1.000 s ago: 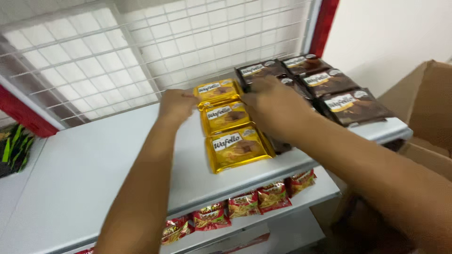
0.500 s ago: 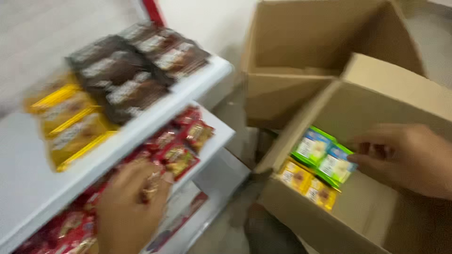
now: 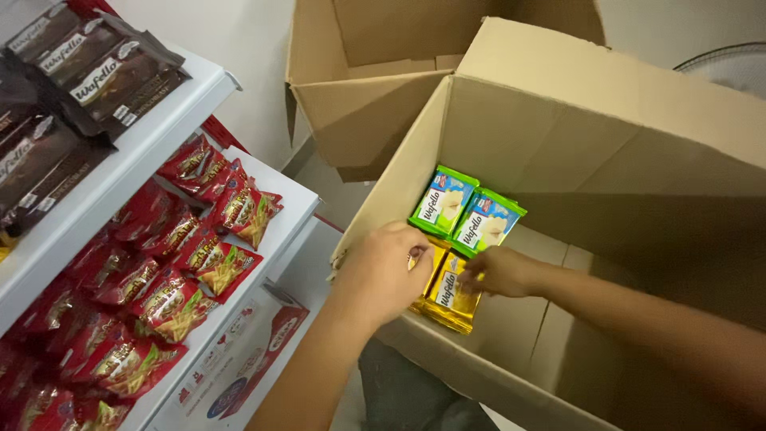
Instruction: The person picks up packs of wafers from a cardboard box and places them onto a retail shelf one by one.
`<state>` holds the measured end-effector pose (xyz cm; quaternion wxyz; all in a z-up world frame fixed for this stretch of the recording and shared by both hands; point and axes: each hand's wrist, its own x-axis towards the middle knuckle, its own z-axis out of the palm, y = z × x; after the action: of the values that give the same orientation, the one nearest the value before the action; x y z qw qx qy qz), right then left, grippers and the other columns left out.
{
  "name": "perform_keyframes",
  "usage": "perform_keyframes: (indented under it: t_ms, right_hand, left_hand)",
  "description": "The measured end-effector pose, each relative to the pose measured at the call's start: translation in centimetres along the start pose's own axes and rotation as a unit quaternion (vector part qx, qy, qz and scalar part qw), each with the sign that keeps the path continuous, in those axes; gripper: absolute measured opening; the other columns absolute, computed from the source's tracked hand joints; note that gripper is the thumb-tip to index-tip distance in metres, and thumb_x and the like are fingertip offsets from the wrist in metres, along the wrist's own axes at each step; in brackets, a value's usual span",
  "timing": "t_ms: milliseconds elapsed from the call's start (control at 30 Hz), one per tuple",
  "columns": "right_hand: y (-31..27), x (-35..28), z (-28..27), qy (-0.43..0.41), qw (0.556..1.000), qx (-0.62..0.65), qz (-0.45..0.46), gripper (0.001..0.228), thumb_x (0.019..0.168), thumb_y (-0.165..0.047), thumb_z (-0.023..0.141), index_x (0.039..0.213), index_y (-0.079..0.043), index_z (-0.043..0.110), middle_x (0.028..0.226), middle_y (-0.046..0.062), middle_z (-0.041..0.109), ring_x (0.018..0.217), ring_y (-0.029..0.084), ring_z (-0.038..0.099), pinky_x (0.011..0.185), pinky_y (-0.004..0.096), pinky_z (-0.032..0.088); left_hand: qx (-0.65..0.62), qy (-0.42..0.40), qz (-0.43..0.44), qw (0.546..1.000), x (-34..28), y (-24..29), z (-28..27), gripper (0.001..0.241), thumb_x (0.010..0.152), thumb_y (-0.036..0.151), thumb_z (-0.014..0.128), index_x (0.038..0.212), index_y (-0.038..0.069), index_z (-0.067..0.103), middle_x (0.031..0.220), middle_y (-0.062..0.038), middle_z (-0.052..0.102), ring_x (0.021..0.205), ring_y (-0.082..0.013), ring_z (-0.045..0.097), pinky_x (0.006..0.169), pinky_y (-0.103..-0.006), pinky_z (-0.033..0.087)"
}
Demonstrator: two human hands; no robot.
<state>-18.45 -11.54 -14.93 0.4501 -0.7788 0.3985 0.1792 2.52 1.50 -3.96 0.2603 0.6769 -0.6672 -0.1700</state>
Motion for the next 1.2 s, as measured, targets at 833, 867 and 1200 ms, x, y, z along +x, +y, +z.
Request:
perform_keyframes:
  t_ms: [833,867,1200]
  right_hand:
    - [-3.7,4.4,5.7,0.295,0.92,0.235,0.108,0.024,0.077,-0.034,0.082,0.09,-0.014,0.082,0.085,0.009,0.08,0.088,0.031,0.077,0.077,0.042,0.059]
    - [-2.3,6.0,6.5,0.3,0.907,0.268,0.121,0.034,0.071,-0.03,0.086,0.097,-0.01,0.076,0.084,0.012,0.077,0.086,0.03,0.076,0.075,0.042,0.059]
    - [-4.0,-4.7,-1.3,0.273,0.826,0.491,0.05,0.045,0.083,0.003,0.071,0.127,0.012,0.064,0.108,0.027,0.069,0.095,0.034,0.069,0.089,0.052,0.057]
  left_hand:
    - [0.034,-0.123,-0.107,0.986,0.0,3.4,-3.3,0.034,0.093,0.033,0.056,0.108,0.01,0.075,0.095,-0.012,0.069,0.097,-0.0333,0.072,0.079,-0.0472,0.06]
    - [0.03,-0.139,-0.12,0.983,0.1,3.6,-3.5,0.035,0.094,0.033,0.055,0.112,0.009,0.074,0.098,-0.01,0.069,0.1,-0.0317,0.072,0.081,-0.0459,0.06]
    - [-0.002,-0.099,-0.196,0.976,0.1,2.9,-3.0,0.042,0.097,0.041,0.056,0.121,0.012,0.073,0.103,-0.01,0.07,0.104,-0.0285,0.07,0.083,-0.041,0.059]
